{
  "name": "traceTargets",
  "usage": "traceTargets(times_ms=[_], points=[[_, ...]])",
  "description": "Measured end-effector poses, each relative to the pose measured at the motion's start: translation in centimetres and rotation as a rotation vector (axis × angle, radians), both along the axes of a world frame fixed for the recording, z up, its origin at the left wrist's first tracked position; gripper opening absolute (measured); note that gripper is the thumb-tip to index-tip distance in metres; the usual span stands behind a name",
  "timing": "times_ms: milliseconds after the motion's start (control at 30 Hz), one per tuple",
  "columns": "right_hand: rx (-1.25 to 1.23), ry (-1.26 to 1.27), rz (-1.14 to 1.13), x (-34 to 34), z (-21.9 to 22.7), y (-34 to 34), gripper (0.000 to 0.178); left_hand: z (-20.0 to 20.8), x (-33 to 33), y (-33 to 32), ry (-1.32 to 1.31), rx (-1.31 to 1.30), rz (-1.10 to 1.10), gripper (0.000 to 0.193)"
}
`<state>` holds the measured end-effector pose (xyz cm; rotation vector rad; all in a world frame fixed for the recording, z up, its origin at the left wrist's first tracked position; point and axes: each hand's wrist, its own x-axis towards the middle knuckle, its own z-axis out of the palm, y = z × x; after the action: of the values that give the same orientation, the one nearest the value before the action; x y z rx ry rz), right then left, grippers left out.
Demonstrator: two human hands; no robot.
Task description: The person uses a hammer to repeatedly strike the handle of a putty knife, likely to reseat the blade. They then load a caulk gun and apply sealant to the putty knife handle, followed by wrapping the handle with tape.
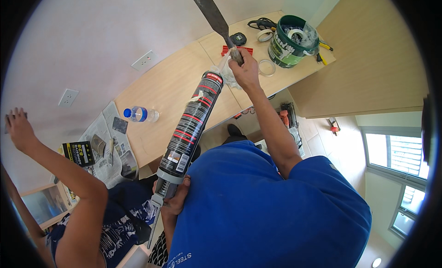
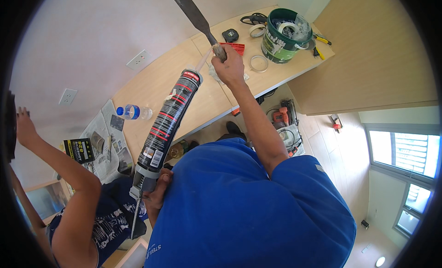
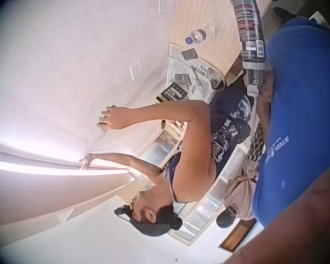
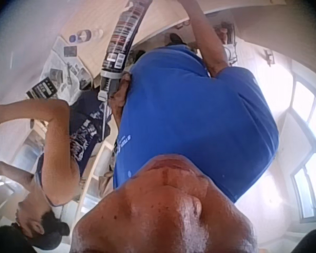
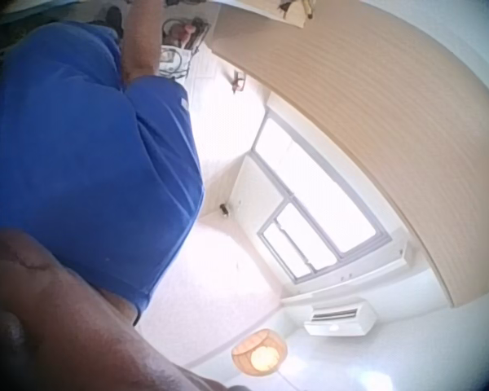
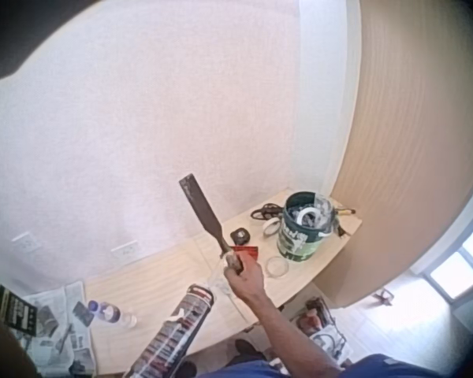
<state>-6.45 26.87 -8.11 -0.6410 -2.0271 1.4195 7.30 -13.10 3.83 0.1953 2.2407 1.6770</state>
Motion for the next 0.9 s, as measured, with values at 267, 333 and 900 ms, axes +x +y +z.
traceTargets(times_ms=[267, 333, 900], points=[[0.051, 0.140, 0.185, 0.1, -1.9, 0.7, 0.046, -0.8, -0.3, -0.1, 0.010, 0.057, -0.033, 0.018], [0.027, 0.002, 0.233, 0.2, -1.3, 0.7, 0.046, -1.1, 0.1, -0.4, 0.000, 0.065, -0.025, 0.017], [-0.222, 0.221, 0.238, 0.2, -1.6, 0.8, 0.041, -1.5, 0.2, -0.2, 0.034, 0.097, -0.072, 0.011]])
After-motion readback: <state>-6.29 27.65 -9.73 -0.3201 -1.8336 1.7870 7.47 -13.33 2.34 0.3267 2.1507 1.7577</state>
